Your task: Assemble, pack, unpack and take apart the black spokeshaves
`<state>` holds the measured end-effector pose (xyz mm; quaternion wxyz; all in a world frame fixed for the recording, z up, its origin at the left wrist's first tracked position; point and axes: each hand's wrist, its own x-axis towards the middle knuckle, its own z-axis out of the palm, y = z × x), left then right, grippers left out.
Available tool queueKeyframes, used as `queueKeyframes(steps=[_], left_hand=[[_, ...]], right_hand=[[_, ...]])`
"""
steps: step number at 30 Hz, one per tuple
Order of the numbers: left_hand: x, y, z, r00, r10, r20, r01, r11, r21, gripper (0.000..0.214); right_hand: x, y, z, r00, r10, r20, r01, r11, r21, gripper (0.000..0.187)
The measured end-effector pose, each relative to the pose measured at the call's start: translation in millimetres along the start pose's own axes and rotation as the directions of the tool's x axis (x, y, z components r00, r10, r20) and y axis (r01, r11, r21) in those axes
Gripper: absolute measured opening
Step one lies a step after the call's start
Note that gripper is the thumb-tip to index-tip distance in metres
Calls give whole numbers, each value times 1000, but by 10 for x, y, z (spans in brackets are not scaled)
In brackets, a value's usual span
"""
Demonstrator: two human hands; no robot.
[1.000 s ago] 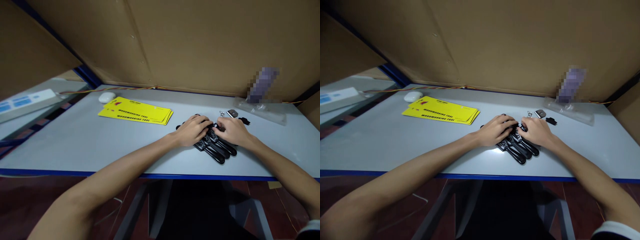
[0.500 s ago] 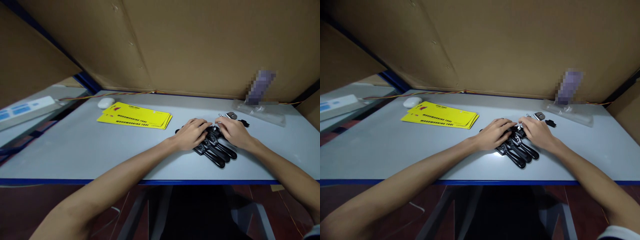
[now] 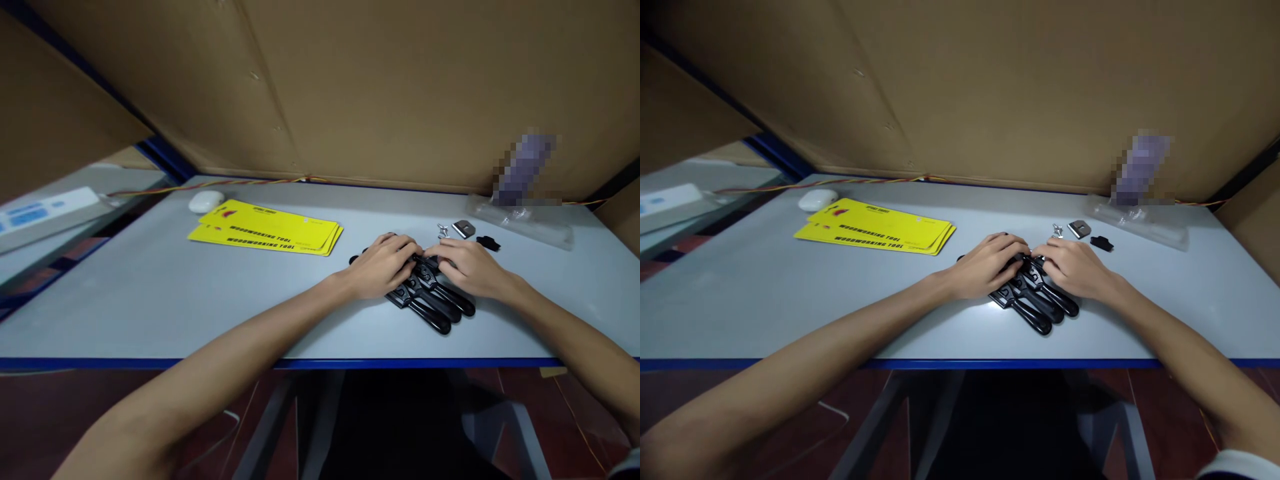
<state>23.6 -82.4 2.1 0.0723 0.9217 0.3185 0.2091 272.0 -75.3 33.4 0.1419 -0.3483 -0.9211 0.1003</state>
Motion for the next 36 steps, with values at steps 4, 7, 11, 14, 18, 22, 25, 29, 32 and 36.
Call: queueKeyframes(steps=[4,7,11,14,18,22,25,29,32,36], left_hand=[[2,5,-7,1000,-13,9,13,1000,2,32],[2,4,-5,1000,-12,11,12,1000,3,35],[3,-6,3,1000,-1,20,1,1000,8,37],[3,-15,8,1000,5,17,-5,1000,11,38],[-3,-20,10,1000,9,6,-9,1000,27,39],[-12,-15,2,1000,5,5,-5,999,32,37],[-10,-12,-1,1000,7,-1,-7,1000,30,35],[-4,-17,6,1000,6,-7,-6,1000,28,34],[-3,-25,12,1000,4,1,-4,1000,24,33],[-1,-24,9,1000,-3,20,2,1000,16,35]], right_hand=[[-8,-43,-32,1000,-12,-14,11,1000,-25,32],[-8,-40,-40,1000,-8,-12,7,997,-71,29],[-7,17,-44,997,33,-70,-41,992,-117,28],[-7,63,-49,993,55,-102,-68,990,-126,33],[-10,63,-51,998,12,-67,-19,993,-114,36],[-16,7,-65,1000,-22,-17,21,998,-66,38],[-21,-16,-75,999,-34,-19,33,998,-47,38],[-27,-2,-65,999,-46,-22,45,998,-35,34],[-27,11,-57,998,-60,0,60,998,-27,30],[-27,18,-71,998,-67,-6,66,997,-26,26]])
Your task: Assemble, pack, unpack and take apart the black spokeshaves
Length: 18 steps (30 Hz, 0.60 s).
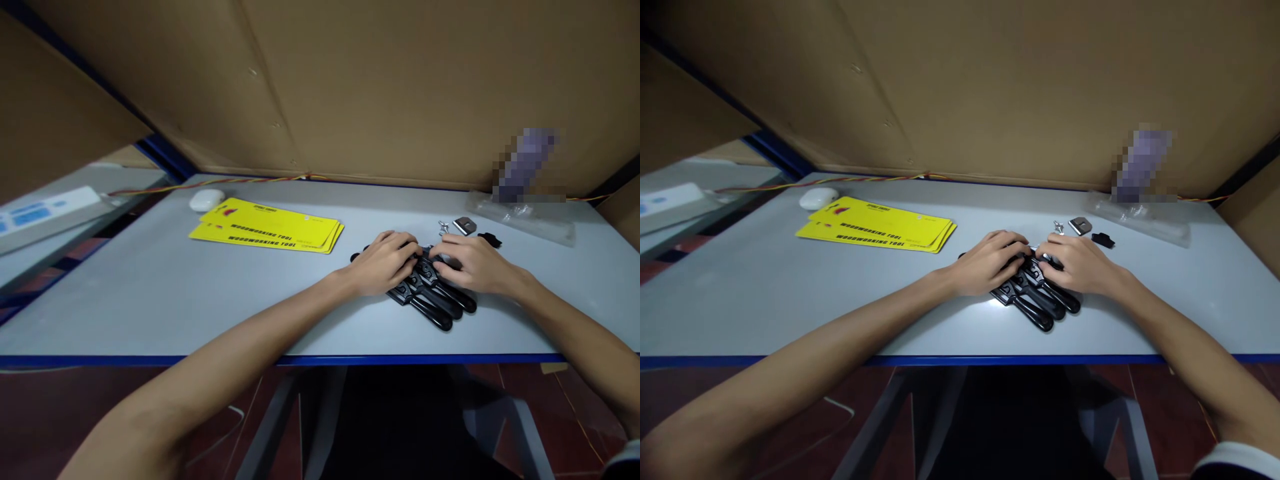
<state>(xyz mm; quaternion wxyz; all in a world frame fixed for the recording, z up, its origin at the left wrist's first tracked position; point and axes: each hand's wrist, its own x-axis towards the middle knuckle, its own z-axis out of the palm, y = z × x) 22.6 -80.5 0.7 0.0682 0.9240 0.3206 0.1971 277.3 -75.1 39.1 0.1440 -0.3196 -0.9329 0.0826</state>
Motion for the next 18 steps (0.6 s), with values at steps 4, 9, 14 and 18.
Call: queueKeyframes(steps=[4,9,14,18], left_hand=[[3,10,-17,1000,-8,25,8,1000,-1,36],[2,12,-30,999,-10,39,10,1000,-1,35],[3,12,-27,1000,-5,20,5,1000,-11,33],[4,7,-24,1000,3,15,-3,1000,-10,32]], right_hand=[[-5,16,-16,999,-27,-28,26,1000,-12,26],[-9,9,-32,998,-56,-22,55,998,-26,28],[-2,4,-52,998,22,-52,-27,995,-97,29],[0,25,-44,997,55,-52,-61,992,-112,30]])
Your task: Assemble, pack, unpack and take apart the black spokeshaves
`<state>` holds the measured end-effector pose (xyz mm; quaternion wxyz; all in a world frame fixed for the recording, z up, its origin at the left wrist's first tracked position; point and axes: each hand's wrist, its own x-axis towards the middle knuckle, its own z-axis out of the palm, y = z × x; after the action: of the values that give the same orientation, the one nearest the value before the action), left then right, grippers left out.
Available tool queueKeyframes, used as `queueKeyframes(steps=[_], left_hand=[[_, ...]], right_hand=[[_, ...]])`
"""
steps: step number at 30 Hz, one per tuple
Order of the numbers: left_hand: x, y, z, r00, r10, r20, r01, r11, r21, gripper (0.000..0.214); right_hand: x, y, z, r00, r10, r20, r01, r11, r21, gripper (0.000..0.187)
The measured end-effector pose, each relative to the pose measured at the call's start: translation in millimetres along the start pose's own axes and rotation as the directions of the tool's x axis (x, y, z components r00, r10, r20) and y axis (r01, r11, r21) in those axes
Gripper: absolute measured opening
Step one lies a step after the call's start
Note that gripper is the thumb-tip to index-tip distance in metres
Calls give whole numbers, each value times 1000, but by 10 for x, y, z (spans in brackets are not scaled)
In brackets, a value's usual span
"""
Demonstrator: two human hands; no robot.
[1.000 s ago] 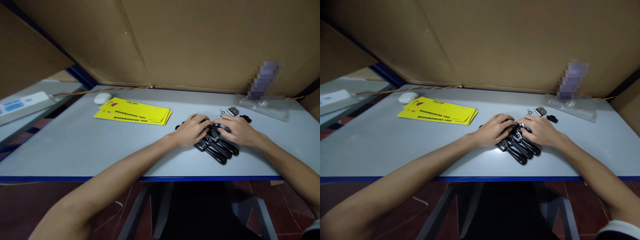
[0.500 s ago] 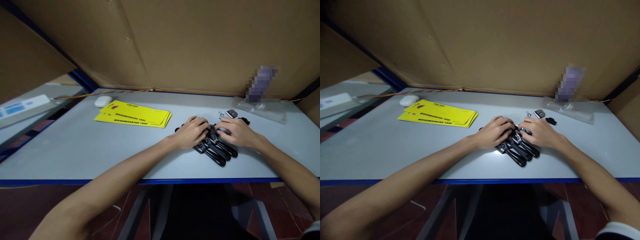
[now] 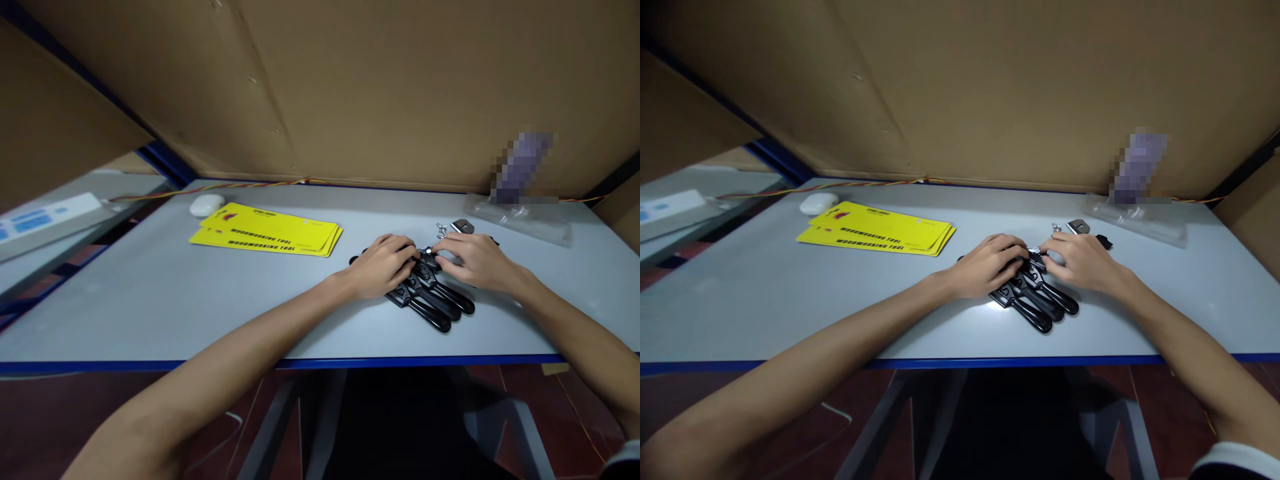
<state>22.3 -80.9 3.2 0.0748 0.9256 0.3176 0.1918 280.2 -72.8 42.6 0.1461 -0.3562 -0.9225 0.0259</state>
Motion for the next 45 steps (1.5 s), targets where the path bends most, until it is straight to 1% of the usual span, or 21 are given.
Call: queueKeyframes(steps=[9,15,18,20,22,25,29,34,38,41,45], left_hand=[[4,-8,8,1000,8,-12,-8,1000,5,33],[3,-8,5,1000,2,-5,-2,1000,6,33],[6,-1,2,1000,-4,-6,4,1000,7,34],[7,2,0,1000,-5,-5,5,1000,6,33],[5,1,-1,1000,-1,-5,1,1000,5,33],[3,-8,3,1000,6,-12,-6,1000,2,33],[3,-15,4,1000,13,-14,-13,1000,-5,34],[0,-14,-6,1000,11,-6,-11,1000,-11,34],[-5,-18,-8,1000,13,-6,-13,1000,-16,34],[-7,-21,-7,1000,16,-8,-16,1000,-19,35],[-7,-21,-3,1000,21,-11,-21,1000,-19,37]], right_hand=[[6,-17,30,999,27,23,-27,1000,5,35],[4,-47,16,993,-78,91,71,994,80,29],[0,-51,1,989,-115,97,106,990,91,24],[-2,-48,-7,989,-123,82,117,990,74,23],[-2,-38,-12,993,-106,58,104,994,40,26],[-1,-13,-13,999,-41,20,41,999,-14,29],[3,12,6,1000,15,15,-15,999,-36,32],[2,-3,29,999,-22,30,22,1000,11,36],[-1,-28,18,998,-49,35,47,998,51,35],[1,-41,17,999,-31,43,28,998,58,35],[13,-39,50,998,10,62,-11,1000,27,34]])
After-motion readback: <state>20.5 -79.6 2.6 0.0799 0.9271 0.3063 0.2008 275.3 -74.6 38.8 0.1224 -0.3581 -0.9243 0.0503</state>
